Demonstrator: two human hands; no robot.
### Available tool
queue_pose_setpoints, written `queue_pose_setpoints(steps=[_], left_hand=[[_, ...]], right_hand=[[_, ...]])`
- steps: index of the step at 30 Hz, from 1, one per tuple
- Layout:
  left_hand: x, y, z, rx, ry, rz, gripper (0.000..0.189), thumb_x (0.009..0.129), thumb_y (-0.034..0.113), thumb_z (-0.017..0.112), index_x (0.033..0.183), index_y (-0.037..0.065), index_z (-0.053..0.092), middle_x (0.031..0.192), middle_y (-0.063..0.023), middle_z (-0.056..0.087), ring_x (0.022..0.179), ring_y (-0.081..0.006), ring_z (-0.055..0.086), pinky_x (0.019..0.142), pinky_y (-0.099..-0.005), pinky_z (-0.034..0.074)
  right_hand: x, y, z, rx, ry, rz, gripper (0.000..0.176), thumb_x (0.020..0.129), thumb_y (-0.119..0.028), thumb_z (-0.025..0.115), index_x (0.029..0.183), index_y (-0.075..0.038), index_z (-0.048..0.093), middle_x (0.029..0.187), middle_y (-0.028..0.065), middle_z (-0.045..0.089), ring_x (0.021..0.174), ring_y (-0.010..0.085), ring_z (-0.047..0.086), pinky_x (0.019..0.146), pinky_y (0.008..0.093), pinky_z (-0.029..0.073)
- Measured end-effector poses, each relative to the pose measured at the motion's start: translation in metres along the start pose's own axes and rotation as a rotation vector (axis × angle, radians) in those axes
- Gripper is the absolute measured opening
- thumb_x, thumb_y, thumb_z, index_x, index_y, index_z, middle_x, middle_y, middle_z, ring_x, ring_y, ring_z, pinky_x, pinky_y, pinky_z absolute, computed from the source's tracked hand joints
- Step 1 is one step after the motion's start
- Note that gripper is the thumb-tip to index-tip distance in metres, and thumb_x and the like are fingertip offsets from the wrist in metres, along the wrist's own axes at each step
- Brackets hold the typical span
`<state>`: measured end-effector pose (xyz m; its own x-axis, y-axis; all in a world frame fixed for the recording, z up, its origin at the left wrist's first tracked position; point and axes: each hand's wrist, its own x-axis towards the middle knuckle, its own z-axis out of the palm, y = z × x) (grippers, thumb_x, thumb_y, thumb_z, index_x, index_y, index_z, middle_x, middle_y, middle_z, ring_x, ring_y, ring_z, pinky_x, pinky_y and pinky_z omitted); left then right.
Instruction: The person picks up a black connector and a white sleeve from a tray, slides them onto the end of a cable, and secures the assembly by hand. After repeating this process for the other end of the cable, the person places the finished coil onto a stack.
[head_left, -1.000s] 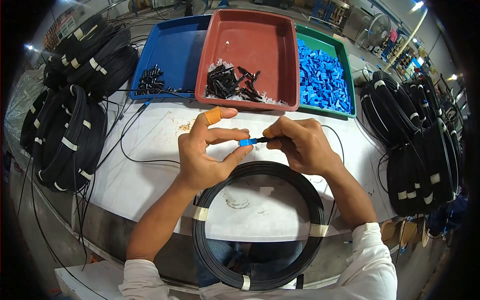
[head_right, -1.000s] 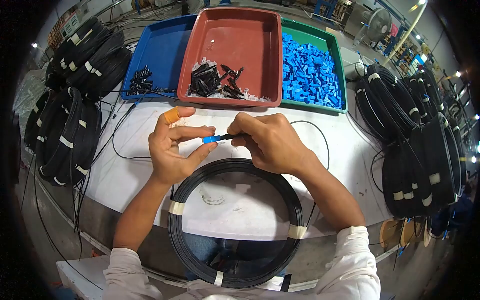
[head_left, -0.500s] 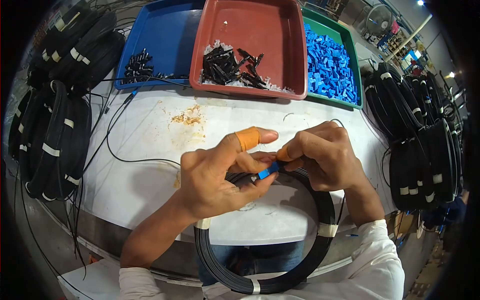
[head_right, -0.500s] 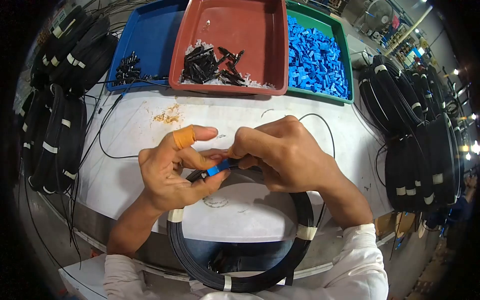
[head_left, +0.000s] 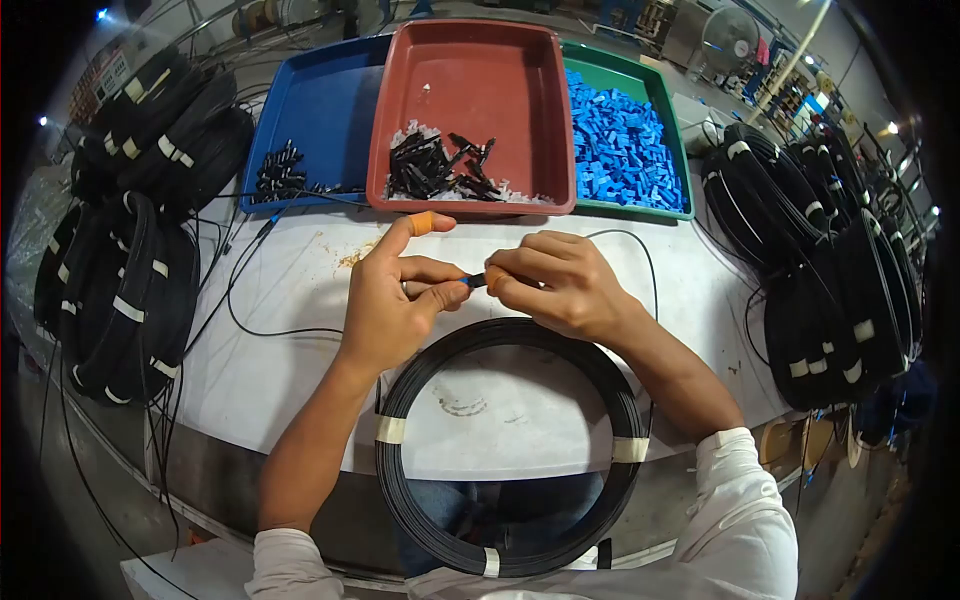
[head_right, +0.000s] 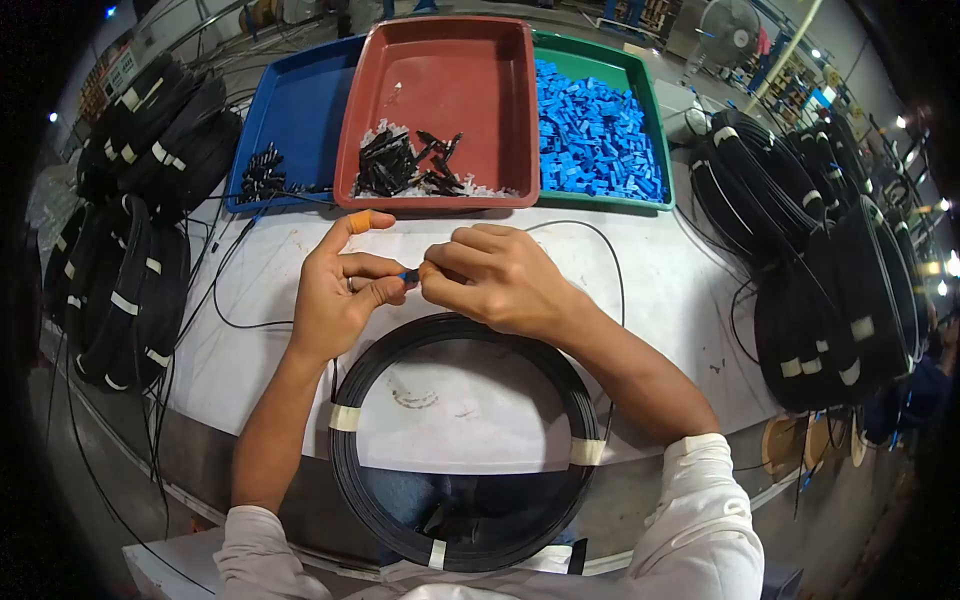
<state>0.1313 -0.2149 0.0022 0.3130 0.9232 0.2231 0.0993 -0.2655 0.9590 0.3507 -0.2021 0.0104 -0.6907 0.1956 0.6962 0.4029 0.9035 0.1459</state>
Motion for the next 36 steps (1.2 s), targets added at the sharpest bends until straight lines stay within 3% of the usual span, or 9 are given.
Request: queue_pose_setpoints(steps=[5,9,12,15,17,21,25,31,36], left_hand=[[-0.01,0.002,0.024,0.412,0.188,0.307,0.054,0.077,-0.015,0.065,0.126,0.003,0.051,0.086,-0.017,0.073,0.08,-0.0261,0.075,0.066,-0.0293,0.058],[-0.011,-0.006,0.03,0.61,0.308,0.559,0.036,0.074,-0.019,0.062,0.105,-0.004,0.05,0.09,-0.0125,0.071,0.075,-0.0257,0.074,0.065,-0.0302,0.056],[-0.014,-0.012,0.024,0.77,0.273,0.735,0.036,0.069,-0.02,0.061,0.098,-0.003,0.049,0.077,-0.0094,0.066,0.067,-0.0249,0.071,0.061,-0.0321,0.056],[-0.015,-0.009,0.024,0.886,0.224,0.86,0.039,0.064,-0.02,0.06,0.096,0.0,0.048,0.077,-0.0082,0.067,0.061,-0.0236,0.068,0.059,-0.0323,0.055],[-0.011,-0.012,0.023,0.781,0.204,0.556,0.032,0.072,-0.011,0.061,0.099,0.004,0.052,0.069,-0.0093,0.068,0.057,-0.0276,0.069,0.052,-0.0351,0.053],[0.0,-0.009,0.001,0.034,-0.053,-0.197,0.038,0.08,-0.014,0.057,0.104,0.007,0.038,0.072,-0.0152,0.072,0.065,-0.0169,0.072,0.053,-0.0286,0.052],[-0.002,-0.005,0.007,-0.212,-0.118,-0.26,0.046,0.079,-0.022,0.048,0.109,0.008,0.029,0.075,-0.0174,0.072,0.063,-0.0169,0.068,0.053,-0.0262,0.051],[-0.017,-0.003,0.032,0.575,0.289,0.554,0.037,0.072,-0.015,0.068,0.099,0.004,0.05,0.072,-0.0072,0.067,0.064,-0.0234,0.072,0.052,-0.0306,0.053],[-0.02,0.0,0.027,0.978,0.247,0.753,0.029,0.075,-0.013,0.063,0.096,0.003,0.051,0.066,-0.0059,0.061,0.063,-0.0259,0.07,0.054,-0.0347,0.056]], right_hand=[[-0.006,-0.005,0.011,-0.088,0.071,-0.097,0.02,0.068,-0.015,0.069,0.082,-0.008,0.057,0.082,0.0037,0.061,0.065,0.0182,0.057,0.055,0.0331,0.046],[-0.003,-0.022,0.008,0.068,0.066,0.154,0.018,0.069,-0.002,0.068,0.083,-0.005,0.058,0.078,0.0077,0.064,0.063,0.0213,0.06,0.055,0.0357,0.048],[0.008,-0.033,0.0,0.583,0.032,0.795,0.013,0.069,0.008,0.062,0.079,0.0,0.061,0.072,0.0191,0.069,0.064,0.0296,0.069,0.06,0.0359,0.052],[0.011,-0.025,-0.002,0.855,-0.165,1.1,0.016,0.072,0.013,0.063,0.082,0.001,0.062,0.069,0.0133,0.067,0.064,0.021,0.067,0.063,0.0311,0.052],[0.012,-0.029,0.0,0.691,-0.154,1.03,0.016,0.073,0.012,0.065,0.083,0.0,0.063,0.073,0.0127,0.068,0.066,0.0238,0.067,0.063,0.0335,0.053],[-0.002,-0.012,0.006,0.329,-0.018,0.34,0.016,0.067,-0.002,0.071,0.081,-0.003,0.063,0.08,0.0102,0.065,0.073,0.0288,0.064,0.064,0.0413,0.05],[0.005,-0.011,-0.004,0.128,-0.01,0.032,0.014,0.067,-0.012,0.07,0.077,-0.006,0.061,0.079,0.0056,0.064,0.068,0.022,0.06,0.061,0.0365,0.05],[0.011,-0.028,-0.011,0.326,-0.028,0.423,0.022,0.058,0.001,0.068,0.078,-0.005,0.061,0.075,0.0092,0.065,0.072,0.0268,0.063,0.06,0.0387,0.05],[0.021,-0.041,-0.004,0.597,0.012,0.962,0.011,0.071,0.007,0.067,0.08,0.002,0.066,0.065,0.0167,0.067,0.062,0.0337,0.069,0.059,0.0381,0.053]])
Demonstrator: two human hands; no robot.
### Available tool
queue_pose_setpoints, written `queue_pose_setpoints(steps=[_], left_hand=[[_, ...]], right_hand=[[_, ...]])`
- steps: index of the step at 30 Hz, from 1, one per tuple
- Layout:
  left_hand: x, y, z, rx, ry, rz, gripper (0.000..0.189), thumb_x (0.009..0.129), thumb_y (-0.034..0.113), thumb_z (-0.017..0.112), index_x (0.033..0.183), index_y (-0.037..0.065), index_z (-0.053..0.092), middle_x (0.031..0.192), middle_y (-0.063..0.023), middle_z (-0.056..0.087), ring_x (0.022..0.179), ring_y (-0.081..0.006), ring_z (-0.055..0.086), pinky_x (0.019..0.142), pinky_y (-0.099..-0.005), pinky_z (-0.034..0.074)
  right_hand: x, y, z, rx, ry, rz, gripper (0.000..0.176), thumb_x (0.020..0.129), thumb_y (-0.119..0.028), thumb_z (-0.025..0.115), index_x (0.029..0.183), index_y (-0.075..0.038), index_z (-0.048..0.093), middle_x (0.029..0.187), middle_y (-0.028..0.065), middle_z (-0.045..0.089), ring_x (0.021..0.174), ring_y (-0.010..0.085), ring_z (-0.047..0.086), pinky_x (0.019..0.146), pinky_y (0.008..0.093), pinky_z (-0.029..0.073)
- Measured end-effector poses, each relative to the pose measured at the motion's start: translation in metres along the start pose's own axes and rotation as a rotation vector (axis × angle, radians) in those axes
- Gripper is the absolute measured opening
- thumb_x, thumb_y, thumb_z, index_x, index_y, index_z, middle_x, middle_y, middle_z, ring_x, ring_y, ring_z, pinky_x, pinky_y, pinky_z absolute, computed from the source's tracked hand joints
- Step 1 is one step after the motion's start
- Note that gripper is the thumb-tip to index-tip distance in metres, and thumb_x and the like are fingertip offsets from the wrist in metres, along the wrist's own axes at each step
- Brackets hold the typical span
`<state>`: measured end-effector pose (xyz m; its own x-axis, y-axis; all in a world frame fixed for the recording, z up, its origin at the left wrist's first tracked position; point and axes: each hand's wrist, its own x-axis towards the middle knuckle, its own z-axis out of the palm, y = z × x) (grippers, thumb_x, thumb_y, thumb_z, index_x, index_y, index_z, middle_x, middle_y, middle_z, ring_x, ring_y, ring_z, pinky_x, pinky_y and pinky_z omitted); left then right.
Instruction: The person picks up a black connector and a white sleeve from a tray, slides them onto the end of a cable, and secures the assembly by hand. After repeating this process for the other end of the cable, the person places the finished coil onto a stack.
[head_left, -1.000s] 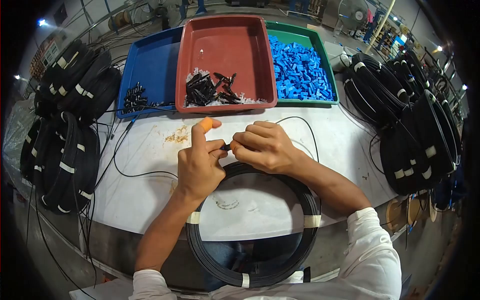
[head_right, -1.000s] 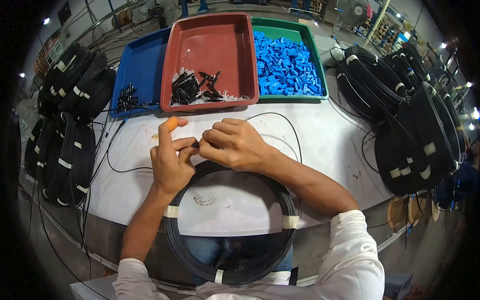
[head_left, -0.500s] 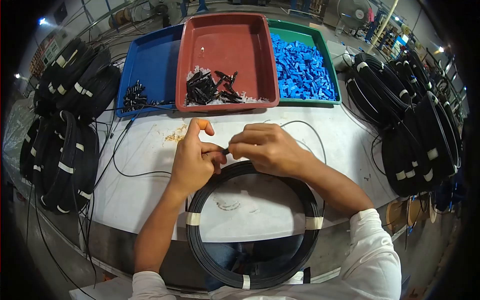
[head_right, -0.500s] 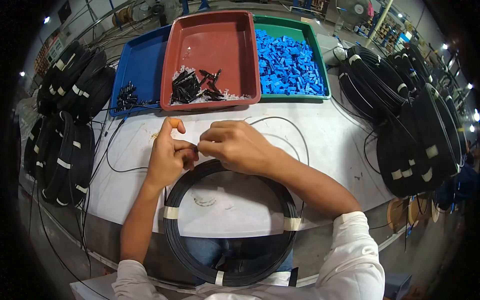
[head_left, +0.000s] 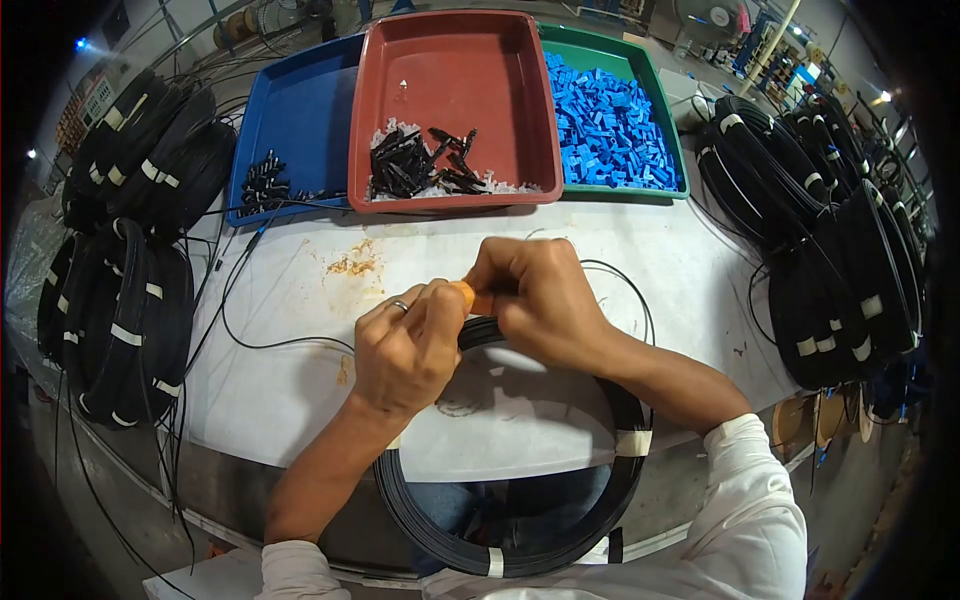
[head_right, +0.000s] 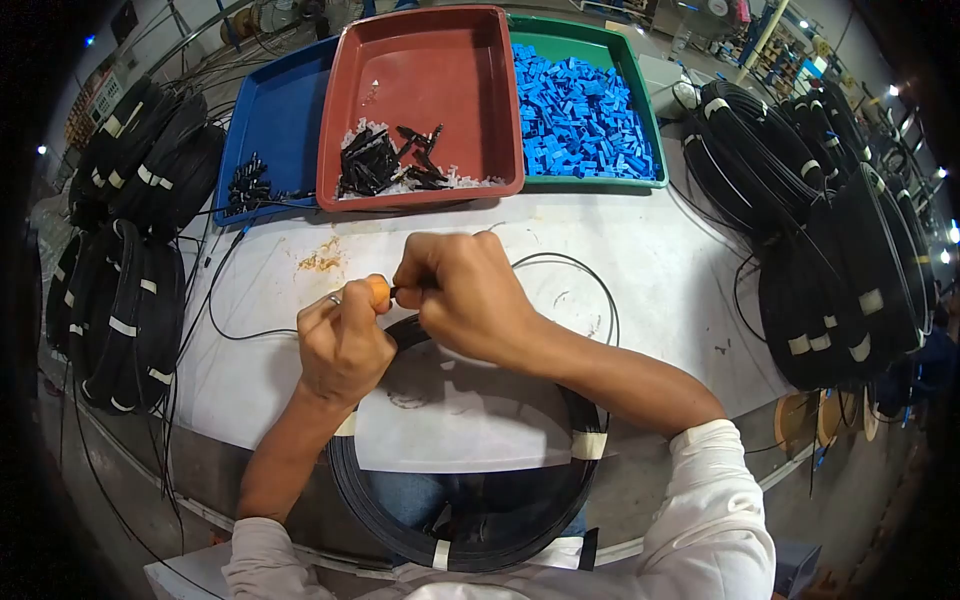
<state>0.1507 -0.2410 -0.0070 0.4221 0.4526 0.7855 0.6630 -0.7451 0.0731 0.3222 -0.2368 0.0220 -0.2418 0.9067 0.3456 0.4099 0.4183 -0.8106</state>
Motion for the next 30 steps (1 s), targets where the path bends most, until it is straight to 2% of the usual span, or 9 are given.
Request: queue_pose_setpoints(steps=[3,7,9,11,13,18,23,26,30], left_hand=[[0.001,-0.005,0.008,-0.311,-0.078,-0.313,0.034,0.08,-0.016,0.055,0.107,0.002,0.046,0.069,-0.009,0.062,0.068,-0.0264,0.073,0.054,-0.033,0.055],[0.011,-0.01,0.001,-0.624,-0.154,-0.529,0.037,0.081,-0.019,0.053,0.104,0.005,0.035,0.072,-0.0132,0.07,0.065,-0.0208,0.072,0.057,-0.0284,0.057],[0.012,-0.013,-0.002,-0.67,-0.198,-0.546,0.039,0.081,-0.021,0.051,0.102,0.005,0.031,0.074,-0.0159,0.072,0.064,-0.0185,0.072,0.057,-0.0278,0.057],[0.011,-0.013,-0.004,-0.818,-0.267,-0.758,0.04,0.077,-0.019,0.057,0.106,0.003,0.041,0.077,-0.007,0.067,0.074,-0.0264,0.075,0.062,-0.0343,0.059],[0.004,-0.001,0.001,-0.441,-0.062,-0.398,0.04,0.073,-0.021,0.057,0.103,0.002,0.044,0.074,-0.0073,0.068,0.072,-0.0244,0.074,0.06,-0.032,0.058],[-0.001,-0.002,0.002,-0.048,0.06,0.012,0.029,0.074,-0.013,0.059,0.097,0.004,0.054,0.074,-0.0073,0.068,0.057,-0.02,0.068,0.047,-0.0292,0.052],[-0.004,-0.014,0.009,-0.117,-0.013,-0.049,0.033,0.077,-0.007,0.06,0.107,0.005,0.053,0.077,-0.0107,0.069,0.06,-0.0253,0.069,0.049,-0.0356,0.053],[0.003,-0.019,-0.008,-0.403,-0.311,-0.462,0.047,0.078,-0.004,0.068,0.119,0.004,0.048,0.085,-0.0178,0.072,0.08,-0.0376,0.072,0.072,-0.0423,0.058],[-0.033,-0.021,-0.041,-0.438,-0.029,-0.551,0.052,0.082,0.011,0.077,0.124,0.002,0.047,0.121,-0.0206,0.064,0.112,-0.0338,0.065,0.09,-0.0399,0.051]], right_hand=[[0.003,0.012,-0.004,-0.054,-0.048,-0.132,0.011,0.073,0.006,0.066,0.083,0.001,0.066,0.068,0.0157,0.068,0.066,0.0326,0.07,0.06,0.038,0.053],[0.014,0.025,-0.019,-0.401,-0.057,-0.763,0.023,0.063,0.008,0.071,0.084,-0.002,0.067,0.089,0.0098,0.071,0.065,0.0222,0.063,0.055,0.0341,0.051],[0.015,0.026,-0.016,-0.429,-0.023,-0.821,0.021,0.063,-0.001,0.069,0.083,-0.006,0.064,0.084,0.0061,0.067,0.069,0.0232,0.062,0.058,0.0371,0.051],[0.014,0.027,-0.016,-0.473,-0.021,-0.855,0.024,0.06,0.001,0.069,0.082,-0.006,0.064,0.08,0.0057,0.067,0.068,0.0235,0.061,0.058,0.0373,0.051],[0.01,0.025,-0.013,-0.384,-0.02,-0.733,0.023,0.06,0.003,0.069,0.081,-0.005,0.064,0.077,0.0063,0.067,0.067,0.0236,0.063,0.057,0.0369,0.051],[0.001,0.013,-0.001,0.037,0.054,-0.204,0.016,0.068,0.011,0.062,0.079,0.0,0.066,0.066,0.0132,0.067,0.06,0.0291,0.068,0.057,0.0352,0.053],[0.005,0.021,-0.007,-0.238,-0.093,-0.348,0.021,0.072,0.005,0.069,0.091,-0.003,0.067,0.075,0.0131,0.068,0.068,0.0313,0.068,0.06,0.0383,0.054],[0.01,0.02,-0.011,-0.315,-0.184,-0.42,0.028,0.074,0.0,0.073,0.102,-0.006,0.068,0.084,0.015,0.068,0.077,0.0333,0.068,0.068,0.0419,0.053],[0.017,0.047,-0.017,-0.319,-0.422,-0.321,0.028,0.081,-0.005,0.071,0.109,-0.006,0.069,0.095,0.0169,0.07,0.09,0.0351,0.067,0.078,0.0417,0.053]])
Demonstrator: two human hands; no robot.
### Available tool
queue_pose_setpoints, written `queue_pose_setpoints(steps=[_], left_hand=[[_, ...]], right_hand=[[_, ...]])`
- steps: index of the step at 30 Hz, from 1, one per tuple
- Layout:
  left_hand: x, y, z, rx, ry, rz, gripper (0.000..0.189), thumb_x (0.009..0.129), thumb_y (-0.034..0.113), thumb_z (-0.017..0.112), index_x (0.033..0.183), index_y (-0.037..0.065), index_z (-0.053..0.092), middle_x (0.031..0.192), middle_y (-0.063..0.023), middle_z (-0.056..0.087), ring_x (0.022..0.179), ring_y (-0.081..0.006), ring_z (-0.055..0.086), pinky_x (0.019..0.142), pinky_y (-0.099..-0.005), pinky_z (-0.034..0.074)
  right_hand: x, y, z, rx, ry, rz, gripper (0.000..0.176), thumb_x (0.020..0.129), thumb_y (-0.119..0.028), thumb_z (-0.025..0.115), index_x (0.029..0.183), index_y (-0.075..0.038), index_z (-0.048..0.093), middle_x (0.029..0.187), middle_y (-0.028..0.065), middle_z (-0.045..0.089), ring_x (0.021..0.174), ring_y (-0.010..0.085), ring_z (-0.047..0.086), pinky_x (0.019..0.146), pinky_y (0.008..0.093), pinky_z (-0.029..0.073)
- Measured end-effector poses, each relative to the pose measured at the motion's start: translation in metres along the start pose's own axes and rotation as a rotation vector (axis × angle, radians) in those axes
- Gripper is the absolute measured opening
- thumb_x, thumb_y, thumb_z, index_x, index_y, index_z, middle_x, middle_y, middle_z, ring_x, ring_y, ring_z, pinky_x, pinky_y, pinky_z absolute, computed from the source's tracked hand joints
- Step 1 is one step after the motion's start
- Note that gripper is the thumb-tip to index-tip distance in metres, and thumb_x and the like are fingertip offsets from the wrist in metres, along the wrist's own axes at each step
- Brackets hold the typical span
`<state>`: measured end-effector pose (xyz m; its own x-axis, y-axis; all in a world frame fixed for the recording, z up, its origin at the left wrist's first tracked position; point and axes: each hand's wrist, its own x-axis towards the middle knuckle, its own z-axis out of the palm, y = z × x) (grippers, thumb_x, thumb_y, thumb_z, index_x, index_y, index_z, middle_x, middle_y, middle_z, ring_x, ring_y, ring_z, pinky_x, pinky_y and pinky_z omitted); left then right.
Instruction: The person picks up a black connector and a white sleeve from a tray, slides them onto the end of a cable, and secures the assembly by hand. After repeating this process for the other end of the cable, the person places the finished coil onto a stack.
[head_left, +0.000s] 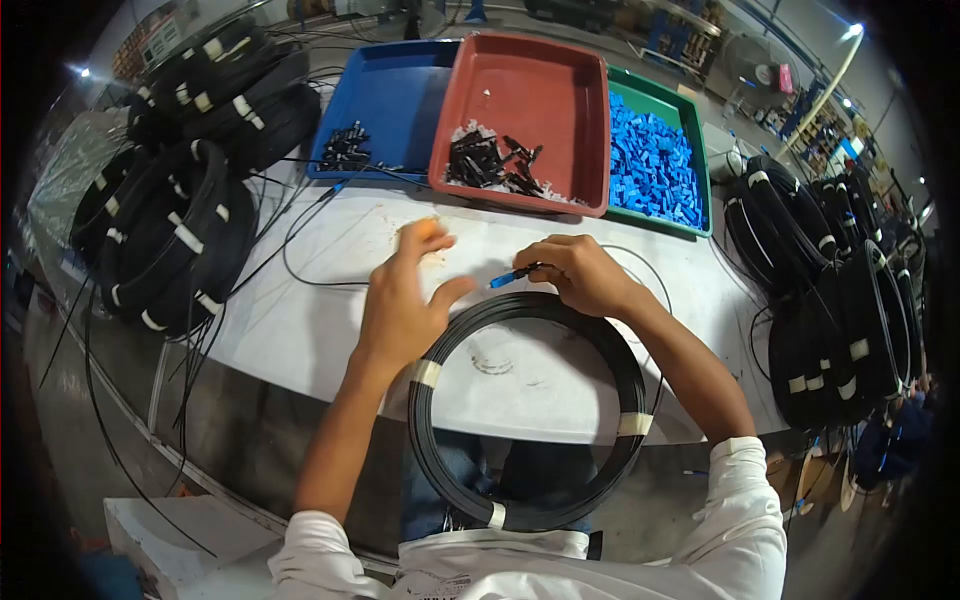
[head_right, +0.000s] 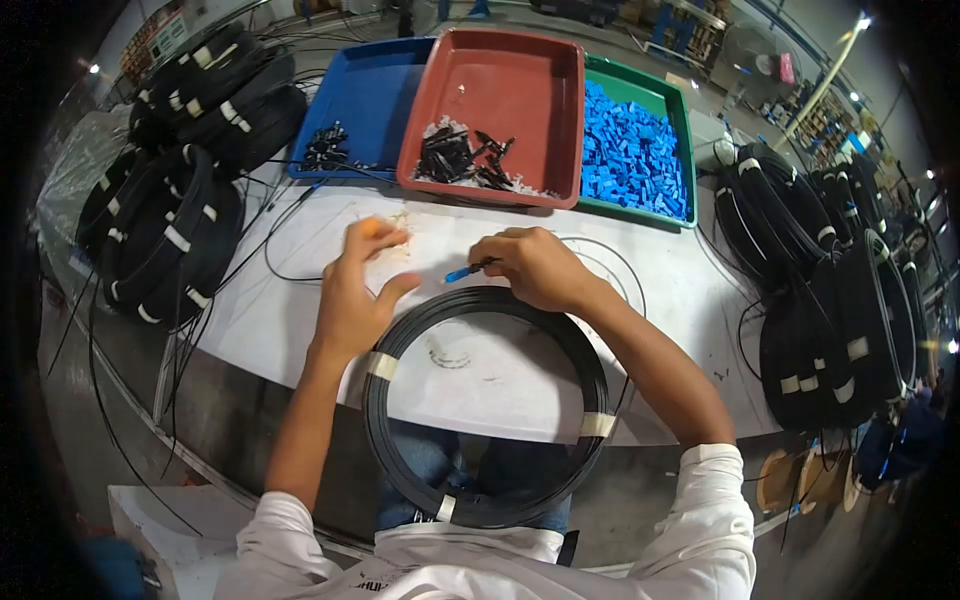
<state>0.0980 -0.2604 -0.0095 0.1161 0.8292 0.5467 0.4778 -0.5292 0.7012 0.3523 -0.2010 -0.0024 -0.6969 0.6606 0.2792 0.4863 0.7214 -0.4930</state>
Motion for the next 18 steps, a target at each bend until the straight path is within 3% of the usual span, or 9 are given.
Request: queue_pose_setpoints(steps=[3,5,8,9,11,14,15,16,18], left_hand=[[-0.067,0.017,-0.031,0.069,0.151,-0.139,0.056,0.081,0.014,0.078,0.125,0.002,0.046,0.124,-0.0189,0.063,0.114,-0.0315,0.061,0.089,-0.0387,0.048],[-0.128,0.019,-0.033,-0.12,0.338,-0.24,0.048,0.085,0.016,0.074,0.123,0.003,0.047,0.117,-0.0106,0.061,0.104,-0.0224,0.058,0.087,-0.0316,0.044],[-0.209,0.033,-0.018,-0.556,0.482,-0.479,0.036,0.093,0.025,0.066,0.12,0.01,0.048,0.104,-0.0045,0.054,0.088,-0.0142,0.054,0.077,-0.0265,0.042],[-0.23,0.034,-0.012,-0.67,0.485,-0.554,0.035,0.094,0.026,0.065,0.12,0.01,0.048,0.1,-0.0035,0.053,0.085,-0.0131,0.053,0.076,-0.0259,0.043],[-0.257,0.041,0.001,-0.991,0.321,-0.68,0.051,0.097,0.025,0.063,0.136,0.015,0.032,0.117,-0.0105,0.056,0.102,-0.0203,0.061,0.086,-0.0345,0.052],[-0.243,0.068,0.03,-1.164,0.339,-0.563,0.071,0.093,0.012,0.066,0.142,0.023,0.016,0.13,-0.0154,0.05,0.105,-0.0229,0.062,0.089,-0.0398,0.054],[-0.226,0.083,0.035,-1.222,0.36,-0.526,0.077,0.09,0.006,0.068,0.141,0.024,0.014,0.13,-0.0159,0.048,0.103,-0.0221,0.062,0.088,-0.04,0.054],[-0.22,0.088,0.044,-1.159,0.467,-0.534,0.078,0.084,-0.007,0.069,0.136,0.021,0.018,0.122,-0.0141,0.049,0.095,-0.0186,0.062,0.082,-0.0348,0.054],[-0.207,0.106,0.052,-0.887,0.487,-0.544,0.073,0.081,-0.011,0.069,0.129,0.018,0.021,0.111,-0.0099,0.045,0.084,-0.0121,0.056,0.076,-0.0264,0.05]], right_hand=[[-0.005,0.02,0.013,0.158,-0.081,0.107,0.027,0.091,-0.019,0.065,0.114,-0.005,0.069,0.104,0.0174,0.07,0.098,0.0329,0.067,0.087,0.0406,0.052],[-0.006,0.021,0.011,0.27,-0.128,0.19,0.032,0.097,-0.029,0.061,0.117,-0.005,0.068,0.11,0.0179,0.07,0.105,0.0317,0.066,0.093,0.0407,0.05],[-0.01,0.008,0.013,0.233,-0.149,0.059,0.061,0.098,-0.055,0.05,0.128,-0.003,0.062,0.132,0.0193,0.06,0.126,0.0337,0.053,0.106,0.0437,0.041],[-0.01,-0.005,0.013,0.144,-0.1,0.042,0.058,0.097,-0.051,0.054,0.13,-0.004,0.06,0.131,0.0205,0.06,0.126,0.0354,0.053,0.108,0.0437,0.041],[-0.008,-0.03,0.017,-0.056,-0.003,-0.053,0.052,0.095,-0.046,0.059,0.126,-0.004,0.061,0.124,0.0202,0.062,0.121,0.0375,0.054,0.104,0.0455,0.043],[0.002,-0.08,0.035,-0.128,0.051,0.067,0.043,0.092,-0.042,0.064,0.109,-0.003,0.061,0.103,0.0193,0.066,0.102,0.0393,0.06,0.087,0.0473,0.049],[0.005,-0.108,0.038,-0.075,-0.036,0.251,0.053,0.093,-0.049,0.061,0.114,-0.001,0.055,0.092,0.0223,0.068,0.094,0.0426,0.064,0.083,0.0498,0.05],[0.008,-0.122,0.046,-0.074,-0.088,0.283,0.071,0.093,-0.062,0.053,0.126,0.001,0.046,0.086,0.0251,0.068,0.088,0.0458,0.067,0.08,0.0535,0.05],[0.015,-0.157,0.051,-0.111,-0.212,0.367,0.099,0.085,-0.078,0.049,0.138,0.003,0.032,0.082,0.0281,0.068,0.088,0.048,0.067,0.079,0.0543,0.051]])
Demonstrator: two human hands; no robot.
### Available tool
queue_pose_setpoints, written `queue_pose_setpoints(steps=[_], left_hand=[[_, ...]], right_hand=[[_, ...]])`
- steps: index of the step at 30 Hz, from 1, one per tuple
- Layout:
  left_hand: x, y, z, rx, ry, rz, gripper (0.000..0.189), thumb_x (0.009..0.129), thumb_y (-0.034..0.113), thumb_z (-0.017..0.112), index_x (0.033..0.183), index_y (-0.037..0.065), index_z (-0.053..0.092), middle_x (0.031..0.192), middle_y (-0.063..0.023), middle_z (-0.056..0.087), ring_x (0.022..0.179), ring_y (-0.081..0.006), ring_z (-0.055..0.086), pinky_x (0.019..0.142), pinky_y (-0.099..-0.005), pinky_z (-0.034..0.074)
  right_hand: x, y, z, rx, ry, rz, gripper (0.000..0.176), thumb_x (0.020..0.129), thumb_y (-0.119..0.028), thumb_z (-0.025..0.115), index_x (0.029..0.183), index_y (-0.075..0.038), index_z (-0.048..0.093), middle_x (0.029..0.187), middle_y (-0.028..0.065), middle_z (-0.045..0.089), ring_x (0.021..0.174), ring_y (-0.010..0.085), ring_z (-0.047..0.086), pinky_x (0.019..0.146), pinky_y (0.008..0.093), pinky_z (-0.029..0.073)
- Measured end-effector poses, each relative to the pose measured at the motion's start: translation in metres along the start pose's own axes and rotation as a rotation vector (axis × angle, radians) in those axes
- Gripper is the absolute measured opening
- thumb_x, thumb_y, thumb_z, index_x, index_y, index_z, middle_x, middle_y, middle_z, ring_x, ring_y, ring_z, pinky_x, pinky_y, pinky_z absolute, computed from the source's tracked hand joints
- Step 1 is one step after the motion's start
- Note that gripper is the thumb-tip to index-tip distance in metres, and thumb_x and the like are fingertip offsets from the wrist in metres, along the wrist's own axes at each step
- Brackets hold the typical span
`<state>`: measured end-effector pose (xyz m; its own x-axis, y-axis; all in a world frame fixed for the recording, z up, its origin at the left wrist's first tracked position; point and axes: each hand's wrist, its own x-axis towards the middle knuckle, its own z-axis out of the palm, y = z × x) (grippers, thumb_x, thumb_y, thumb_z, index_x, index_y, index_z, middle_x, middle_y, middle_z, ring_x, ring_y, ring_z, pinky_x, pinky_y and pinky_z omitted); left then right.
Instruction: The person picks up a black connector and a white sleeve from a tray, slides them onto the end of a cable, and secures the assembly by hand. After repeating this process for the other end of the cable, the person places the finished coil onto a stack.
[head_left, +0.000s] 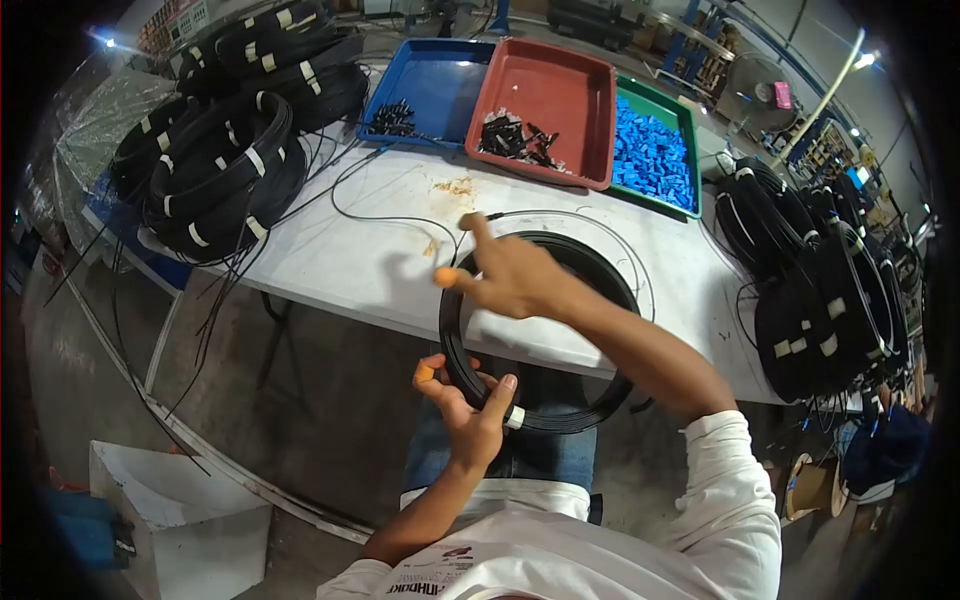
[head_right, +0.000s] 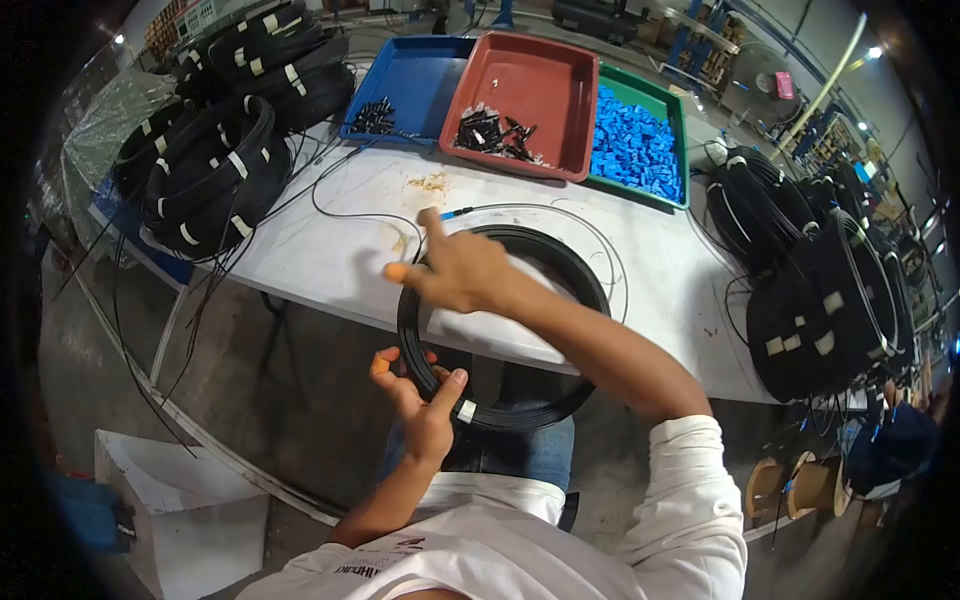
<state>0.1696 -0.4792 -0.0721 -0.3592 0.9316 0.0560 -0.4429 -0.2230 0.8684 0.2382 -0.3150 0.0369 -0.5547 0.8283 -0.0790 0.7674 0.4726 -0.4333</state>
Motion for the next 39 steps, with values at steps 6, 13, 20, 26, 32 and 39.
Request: queue_pose_setpoints(steps=[6,13,20,26,32,39], left_hand=[[-0.036,0.029,0.044,0.34,-0.079,0.314,0.072,0.075,-0.002,0.077,0.118,0.012,0.02,0.116,-0.0157,0.035,0.086,-0.015,0.052,0.077,-0.0278,0.047],[-0.06,0.07,0.123,0.783,-0.603,0.8,0.046,0.068,0.014,0.084,0.107,0.019,0.061,0.12,-0.0263,0.048,0.075,-0.0354,0.065,0.066,-0.0373,0.055],[-0.048,0.038,0.059,0.533,-0.526,0.95,0.057,0.084,0.037,0.076,0.123,0.008,0.048,0.126,-0.0153,0.048,0.115,-0.0256,0.05,0.088,-0.0381,0.042],[-0.033,-0.046,-0.001,-0.219,-0.328,-0.413,0.065,0.091,0.032,0.071,0.139,0.02,0.028,0.132,-0.0113,0.044,0.125,-0.0279,0.045,0.095,-0.0487,0.044],[-0.026,-0.036,0.03,-0.443,-0.392,-0.389,0.085,0.08,-0.011,0.054,0.151,0.022,0.022,0.154,-0.0111,0.032,0.145,-0.0344,0.032,0.118,-0.0564,0.027],[-0.019,0.005,0.011,0.058,-0.434,-0.198,0.108,0.062,-0.005,0.054,0.157,0.015,0.006,0.161,-0.0164,0.018,0.15,-0.0351,0.018,0.122,-0.0497,0.015]], right_hand=[[-0.054,-0.02,-0.039,0.365,0.254,-0.032,0.111,0.081,-0.056,0.076,0.146,0.008,0.013,0.089,0.0233,0.067,0.077,0.0322,0.07,0.064,0.0416,0.056],[-0.172,-0.039,-0.135,0.97,0.621,0.295,0.095,0.079,-0.025,0.084,0.149,-0.009,0.022,0.091,0.0066,0.055,0.072,0.0134,0.06,0.054,0.0283,0.05],[-0.256,0.042,-0.092,1.184,0.989,0.425,0.072,0.078,-0.012,0.076,0.14,-0.016,0.038,0.08,0.0054,0.053,0.055,0.0113,0.052,0.046,0.0275,0.043],[-0.307,0.056,-0.021,1.534,1.13,0.122,0.069,0.078,-0.004,0.06,0.14,-0.018,0.034,0.079,0.0052,0.052,0.052,0.013,0.048,0.039,0.0274,0.042],[-0.318,0.065,0.036,1.879,1.117,0.123,0.069,0.077,-0.005,0.065,0.138,-0.024,0.037,0.088,0.0108,0.052,0.056,0.0152,0.05,0.04,0.0267,0.046],[-0.299,0.091,0.079,1.653,1.151,0.493,0.103,0.077,0.003,0.07,0.152,-0.02,0.004,0.138,0.0136,0.034,0.085,0.0217,0.06,0.065,0.0345,0.056]])
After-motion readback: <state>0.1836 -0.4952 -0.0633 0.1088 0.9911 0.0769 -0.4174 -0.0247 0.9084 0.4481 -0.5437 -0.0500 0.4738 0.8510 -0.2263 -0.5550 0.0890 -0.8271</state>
